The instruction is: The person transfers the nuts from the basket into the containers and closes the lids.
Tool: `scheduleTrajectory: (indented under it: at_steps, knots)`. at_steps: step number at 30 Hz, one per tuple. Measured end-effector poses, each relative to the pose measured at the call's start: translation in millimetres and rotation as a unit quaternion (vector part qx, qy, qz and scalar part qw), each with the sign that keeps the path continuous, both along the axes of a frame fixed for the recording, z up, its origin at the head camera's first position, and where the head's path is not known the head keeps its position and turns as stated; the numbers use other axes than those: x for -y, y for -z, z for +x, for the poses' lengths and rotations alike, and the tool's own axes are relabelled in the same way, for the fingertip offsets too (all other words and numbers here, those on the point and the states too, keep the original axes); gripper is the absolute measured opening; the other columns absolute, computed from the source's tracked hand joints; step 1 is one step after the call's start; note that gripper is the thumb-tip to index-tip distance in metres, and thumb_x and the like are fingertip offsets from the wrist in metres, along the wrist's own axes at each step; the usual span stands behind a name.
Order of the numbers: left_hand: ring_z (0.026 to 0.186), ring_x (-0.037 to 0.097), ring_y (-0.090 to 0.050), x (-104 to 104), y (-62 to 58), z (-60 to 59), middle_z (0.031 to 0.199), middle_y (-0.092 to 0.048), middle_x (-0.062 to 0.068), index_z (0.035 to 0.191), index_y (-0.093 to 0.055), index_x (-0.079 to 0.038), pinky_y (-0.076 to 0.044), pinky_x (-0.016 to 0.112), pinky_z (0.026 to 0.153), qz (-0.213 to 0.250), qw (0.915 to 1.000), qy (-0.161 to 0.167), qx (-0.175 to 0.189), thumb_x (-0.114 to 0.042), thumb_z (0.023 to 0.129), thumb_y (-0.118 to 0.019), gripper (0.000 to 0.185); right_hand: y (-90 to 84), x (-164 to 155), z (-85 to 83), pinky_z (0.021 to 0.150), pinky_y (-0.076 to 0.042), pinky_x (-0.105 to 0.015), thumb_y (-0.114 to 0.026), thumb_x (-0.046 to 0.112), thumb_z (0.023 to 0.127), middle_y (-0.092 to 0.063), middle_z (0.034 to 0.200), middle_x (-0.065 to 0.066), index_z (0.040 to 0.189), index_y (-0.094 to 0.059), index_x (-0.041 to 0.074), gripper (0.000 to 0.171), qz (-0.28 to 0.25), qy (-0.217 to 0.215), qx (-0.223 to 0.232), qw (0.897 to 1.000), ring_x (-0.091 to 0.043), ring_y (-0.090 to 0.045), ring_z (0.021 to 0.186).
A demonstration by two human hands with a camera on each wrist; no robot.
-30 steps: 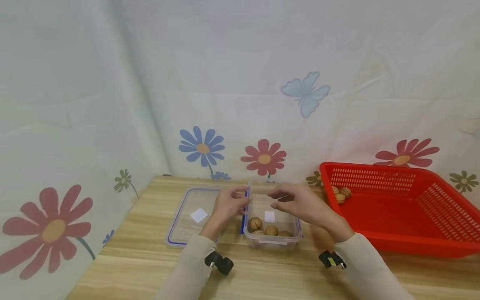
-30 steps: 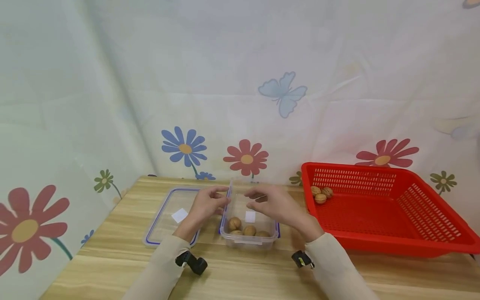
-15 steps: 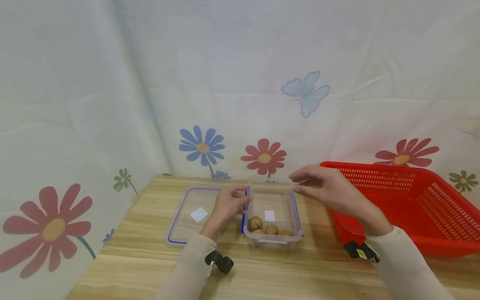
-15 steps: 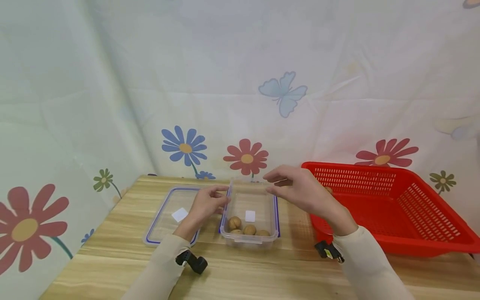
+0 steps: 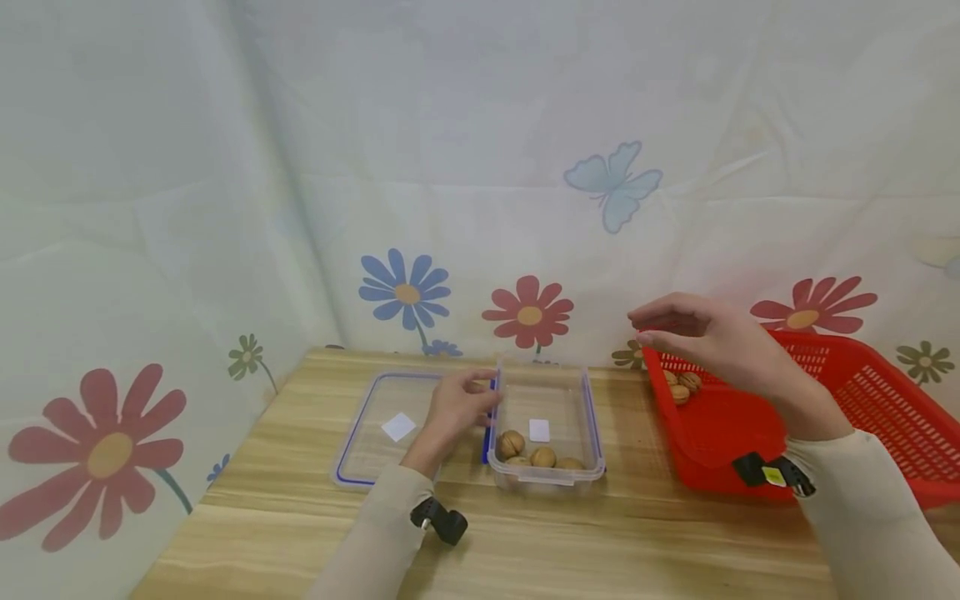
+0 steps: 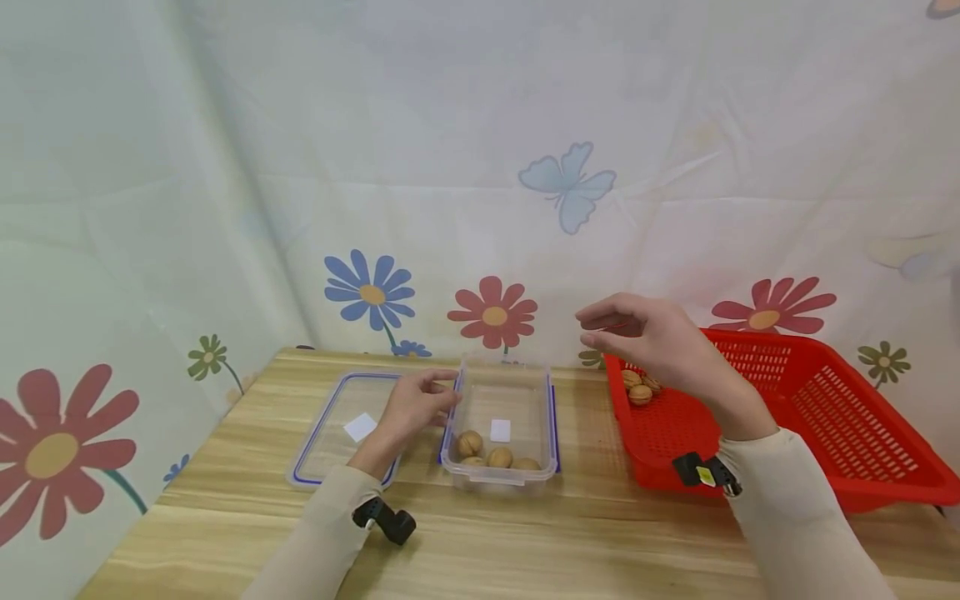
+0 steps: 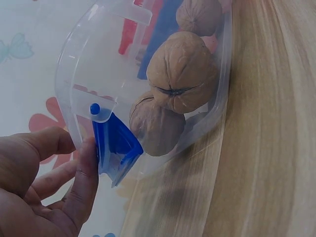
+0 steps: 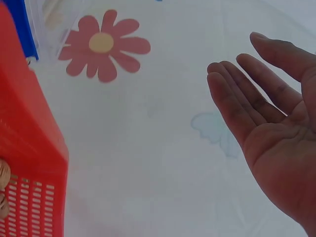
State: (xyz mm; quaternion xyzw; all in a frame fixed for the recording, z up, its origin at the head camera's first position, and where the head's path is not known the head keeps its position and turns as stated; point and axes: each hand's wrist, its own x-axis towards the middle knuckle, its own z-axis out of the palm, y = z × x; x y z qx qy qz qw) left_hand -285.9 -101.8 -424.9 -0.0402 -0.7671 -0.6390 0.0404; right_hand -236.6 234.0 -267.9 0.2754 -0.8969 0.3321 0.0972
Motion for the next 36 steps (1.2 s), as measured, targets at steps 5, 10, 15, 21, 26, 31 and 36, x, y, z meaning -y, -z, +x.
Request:
scheduleTrajectory:
  at_steps: [5, 10, 15, 21, 26, 31, 36]
  knots:
    - [0.070, 0.022, -0.073, -0.2, 0.2, -0.3, 0.103, -0.073, 0.022, 0.132, -0.070, 0.003, -0.067, 0.034, 0.063, 0.004, 1.0000, 0.001, 0.000, 0.001, 0.094, -0.076, 0.039, -3.8, -19.4, -10.3, 0.087, -0.056, -0.013, -0.074, 0.027, 0.103, -0.072, 0.132, -0.011, 0.142, -0.066, 0.010, 0.043, -0.003, 0.029, 0.021, 0.999, -0.027, -0.071, 0.114]
    - [0.069, 0.022, -0.073, 0.3, -0.5, -1.1, 0.103, -0.073, 0.021, 0.132, -0.070, 0.002, -0.067, 0.034, 0.063, 0.002, 1.0000, 0.001, 0.003, 0.000, 0.094, -0.076, 0.039, -4.9, -34.3, -24.4, 0.087, -0.055, -0.011, -0.073, 0.032, 0.103, -0.071, 0.135, -0.012, 0.143, -0.066, 0.010, 0.046, 0.000, 0.065, 0.026, 0.998, -0.027, -0.068, 0.117]
    - [0.070, 0.022, -0.073, 0.6, -2.0, -0.7, 0.105, -0.073, 0.021, 0.133, -0.070, 0.001, -0.067, 0.033, 0.063, -0.004, 1.0000, 0.001, 0.006, -0.001, 0.095, -0.076, 0.038, 1.3, -48.8, -39.2, 0.094, -0.058, -0.023, -0.071, 0.038, 0.103, -0.067, 0.140, -0.013, 0.147, -0.063, 0.011, 0.052, 0.000, 0.089, 0.047, 0.995, -0.031, -0.066, 0.121]
    - [0.069, 0.021, -0.073, 1.3, -0.5, -1.2, 0.105, -0.073, 0.021, 0.133, -0.069, 0.002, -0.067, 0.033, 0.063, -0.006, 1.0000, 0.004, 0.005, -0.001, 0.094, -0.076, 0.040, 13.0, -60.6, -55.0, 0.107, -0.054, -0.056, -0.069, 0.043, 0.104, -0.061, 0.148, -0.017, 0.152, -0.057, 0.009, 0.059, -0.007, 0.101, 0.089, 0.991, -0.036, -0.061, 0.128]
    - [0.068, 0.021, -0.073, 1.0, 0.4, -1.3, 0.104, -0.073, 0.021, 0.134, -0.069, 0.002, -0.066, 0.032, 0.062, -0.006, 0.9999, 0.002, 0.008, -0.001, 0.095, -0.077, 0.040, 24.6, -68.9, -69.0, 0.110, -0.051, -0.062, -0.067, 0.035, 0.106, -0.058, 0.149, -0.022, 0.152, -0.054, 0.004, 0.057, -0.007, 0.097, 0.109, 0.989, -0.039, -0.058, 0.129]
    - [0.072, 0.022, -0.073, 0.4, -0.2, -0.8, 0.104, -0.073, 0.020, 0.133, -0.070, 0.001, -0.066, 0.032, 0.064, -0.011, 0.9999, 0.001, 0.008, -0.002, 0.095, -0.076, 0.039, 35.1, -77.3, -79.3, 0.108, -0.050, -0.066, -0.068, 0.030, 0.106, -0.059, 0.146, -0.026, 0.150, -0.055, 0.000, 0.054, 0.011, 0.099, 0.114, 0.988, -0.043, -0.058, 0.127]
    - [0.076, 0.023, -0.074, 0.3, -0.5, -0.4, 0.104, -0.073, 0.020, 0.134, -0.070, 0.001, -0.067, 0.033, 0.065, -0.013, 0.9999, 0.005, 0.001, -0.002, 0.095, -0.076, 0.039, 44.7, -85.3, -85.2, 0.105, -0.053, -0.065, -0.071, 0.028, 0.104, -0.061, 0.142, -0.028, 0.146, -0.058, 0.000, 0.052, 0.029, 0.106, 0.119, 0.987, -0.045, -0.059, 0.123]
